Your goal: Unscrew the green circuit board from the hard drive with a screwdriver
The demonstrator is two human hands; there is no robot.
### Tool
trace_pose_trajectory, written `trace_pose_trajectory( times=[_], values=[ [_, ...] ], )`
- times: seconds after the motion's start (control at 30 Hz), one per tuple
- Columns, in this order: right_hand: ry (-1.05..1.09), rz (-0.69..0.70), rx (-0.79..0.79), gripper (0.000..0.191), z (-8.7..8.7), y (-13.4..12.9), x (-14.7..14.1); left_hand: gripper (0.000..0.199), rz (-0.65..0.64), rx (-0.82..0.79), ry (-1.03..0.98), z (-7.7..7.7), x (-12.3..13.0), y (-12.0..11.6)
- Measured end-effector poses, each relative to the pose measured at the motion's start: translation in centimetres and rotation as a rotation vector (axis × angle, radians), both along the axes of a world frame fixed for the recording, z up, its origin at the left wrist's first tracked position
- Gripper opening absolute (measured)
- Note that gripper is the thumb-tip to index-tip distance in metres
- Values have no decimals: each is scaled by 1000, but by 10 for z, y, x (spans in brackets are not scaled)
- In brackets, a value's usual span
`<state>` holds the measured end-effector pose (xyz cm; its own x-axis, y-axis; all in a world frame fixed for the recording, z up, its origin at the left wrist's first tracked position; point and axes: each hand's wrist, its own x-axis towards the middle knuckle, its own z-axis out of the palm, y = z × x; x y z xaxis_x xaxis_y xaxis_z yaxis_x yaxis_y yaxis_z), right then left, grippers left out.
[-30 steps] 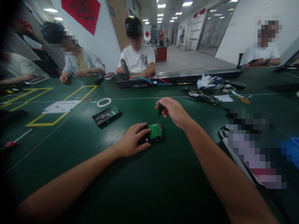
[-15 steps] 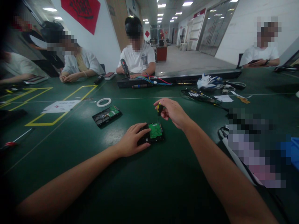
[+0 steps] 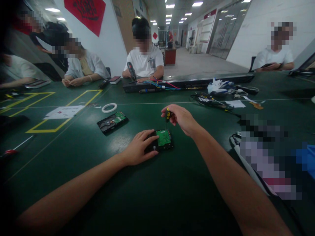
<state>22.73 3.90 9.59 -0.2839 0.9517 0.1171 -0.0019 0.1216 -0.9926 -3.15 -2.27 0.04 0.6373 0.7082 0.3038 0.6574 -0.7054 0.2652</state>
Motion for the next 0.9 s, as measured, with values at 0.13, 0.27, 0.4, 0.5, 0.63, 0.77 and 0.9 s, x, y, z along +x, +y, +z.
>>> trace_pose_trajectory(
  times=[0.13,0.27,0.4,0.5,0.63,0.77,0.9],
  values=[
    [22,-23,-18,28,0,-1,-2,70,4,7,18,0,0,0],
    [29,-23,-29,27,1,-1,-2,70,5,8,32,0,0,0],
    [30,-19,-47,27,2,-2,-1,70,7,14,37,-1,0,1],
    [52,-8,-69,27,2,-2,-1,70,6,11,34,-2,-1,1],
    [78,-7,-70,27,1,-2,-2,69,3,7,18,-2,-1,1],
    [103,-1,-66,26,0,-2,-2,70,7,7,27,-1,0,0],
    [138,-8,-85,24,-2,-1,-3,70,13,14,42,-1,0,0]
  ],
)
